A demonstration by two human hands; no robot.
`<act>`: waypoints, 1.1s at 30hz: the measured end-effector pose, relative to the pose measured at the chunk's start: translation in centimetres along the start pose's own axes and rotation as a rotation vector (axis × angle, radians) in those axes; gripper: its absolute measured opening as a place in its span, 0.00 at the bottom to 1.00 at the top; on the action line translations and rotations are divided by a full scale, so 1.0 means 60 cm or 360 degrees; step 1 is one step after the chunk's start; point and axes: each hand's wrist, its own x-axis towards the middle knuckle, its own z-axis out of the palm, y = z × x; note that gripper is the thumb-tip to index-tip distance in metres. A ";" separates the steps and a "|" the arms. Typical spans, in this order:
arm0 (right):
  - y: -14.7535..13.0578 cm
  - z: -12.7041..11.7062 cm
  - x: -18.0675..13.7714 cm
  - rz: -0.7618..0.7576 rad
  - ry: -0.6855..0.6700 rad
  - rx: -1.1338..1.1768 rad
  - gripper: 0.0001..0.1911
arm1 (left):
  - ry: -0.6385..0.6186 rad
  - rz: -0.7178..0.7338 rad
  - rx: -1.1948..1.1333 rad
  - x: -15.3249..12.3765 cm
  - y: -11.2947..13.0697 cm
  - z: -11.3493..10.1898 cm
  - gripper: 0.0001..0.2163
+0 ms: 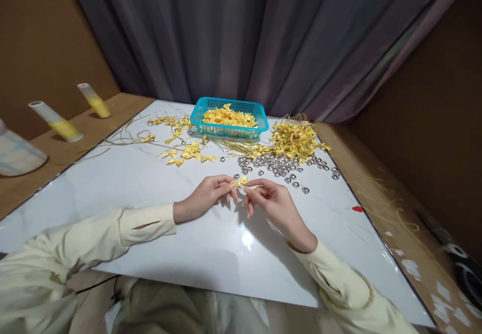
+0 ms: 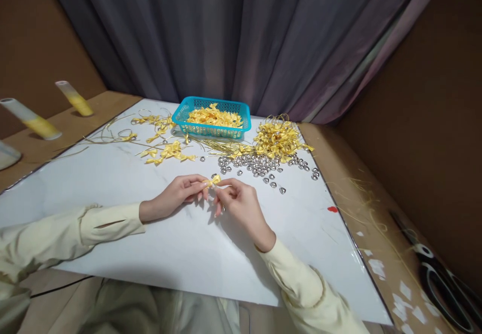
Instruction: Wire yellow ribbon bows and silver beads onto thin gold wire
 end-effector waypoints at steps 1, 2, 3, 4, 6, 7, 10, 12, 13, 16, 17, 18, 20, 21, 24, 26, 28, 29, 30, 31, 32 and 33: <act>0.002 0.000 0.001 -0.0031 0.0014 0.0002 0.10 | -0.0008 -0.0044 -0.0059 0.002 0.000 -0.001 0.13; 0.005 0.000 0.002 -0.0060 0.0026 0.0002 0.11 | -0.0015 -0.0077 -0.0103 0.003 -0.001 -0.003 0.13; 0.007 -0.001 0.002 -0.0087 0.0034 0.0002 0.11 | -0.0020 -0.0100 -0.0135 0.003 -0.002 -0.004 0.13; 0.009 -0.001 0.003 -0.0110 0.0037 0.0001 0.12 | -0.0023 -0.0116 -0.0155 0.004 -0.002 -0.005 0.13; 0.013 -0.002 0.002 -0.0144 0.0043 0.0016 0.12 | -0.0019 -0.0130 -0.0163 0.004 -0.003 -0.005 0.13; 0.014 -0.002 0.002 -0.0151 0.0044 0.0030 0.12 | -0.0014 -0.0129 -0.0157 0.004 -0.003 -0.005 0.13; 0.014 -0.001 0.001 -0.0134 0.0059 0.0080 0.13 | -0.0011 -0.0076 -0.0064 0.003 -0.004 -0.003 0.14; 0.015 0.001 0.000 -0.0123 0.0071 0.0083 0.14 | -0.0015 0.0044 0.0113 0.000 -0.004 -0.002 0.14; 0.015 0.003 0.000 -0.0126 0.0075 0.0077 0.14 | -0.0013 0.0122 0.0233 -0.003 -0.005 -0.001 0.14; 0.018 0.007 -0.001 -0.0150 0.0073 0.0067 0.13 | 0.0009 0.0329 0.0616 -0.011 -0.007 0.001 0.12; 0.019 0.008 -0.001 -0.0156 0.0068 0.0072 0.13 | 0.0020 0.0378 0.0720 -0.014 -0.008 0.002 0.12; 0.020 0.010 -0.002 -0.0161 0.0062 0.0081 0.13 | 0.0029 0.0427 0.0810 -0.016 -0.009 0.003 0.11; 0.020 0.011 -0.003 -0.0165 0.0047 0.0097 0.13 | 0.0040 0.0543 0.0970 -0.019 -0.010 0.004 0.11; 0.020 0.011 -0.004 -0.0165 0.0040 0.0100 0.13 | 0.0042 0.0612 0.1041 -0.019 -0.011 0.004 0.10; 0.017 0.011 -0.006 -0.0166 0.0024 0.0082 0.13 | 0.0024 0.0807 0.1231 -0.019 -0.015 0.002 0.11; 0.015 0.011 -0.007 -0.0172 0.0020 0.0062 0.13 | -0.0002 0.0899 0.1331 -0.018 -0.018 0.000 0.11; 0.014 0.012 -0.008 -0.0184 0.0017 0.0053 0.13 | -0.0023 0.0965 0.1410 -0.018 -0.021 -0.002 0.11; 0.015 0.012 -0.008 -0.0187 0.0015 0.0050 0.13 | -0.0027 0.0991 0.1441 -0.018 -0.022 -0.002 0.11; 0.016 0.013 -0.008 -0.0188 0.0013 0.0048 0.13 | -0.0027 0.1016 0.1466 -0.018 -0.023 -0.002 0.11; 0.018 0.014 -0.008 -0.0187 0.0012 0.0049 0.13 | -0.0023 0.1045 0.1485 -0.018 -0.024 -0.003 0.11; 0.020 0.014 -0.008 -0.0189 0.0012 0.0053 0.13 | -0.0018 0.1083 0.1498 -0.018 -0.025 -0.003 0.11; 0.022 0.015 -0.008 -0.0194 0.0013 0.0056 0.13 | -0.0012 0.1127 0.1508 -0.018 -0.025 -0.003 0.10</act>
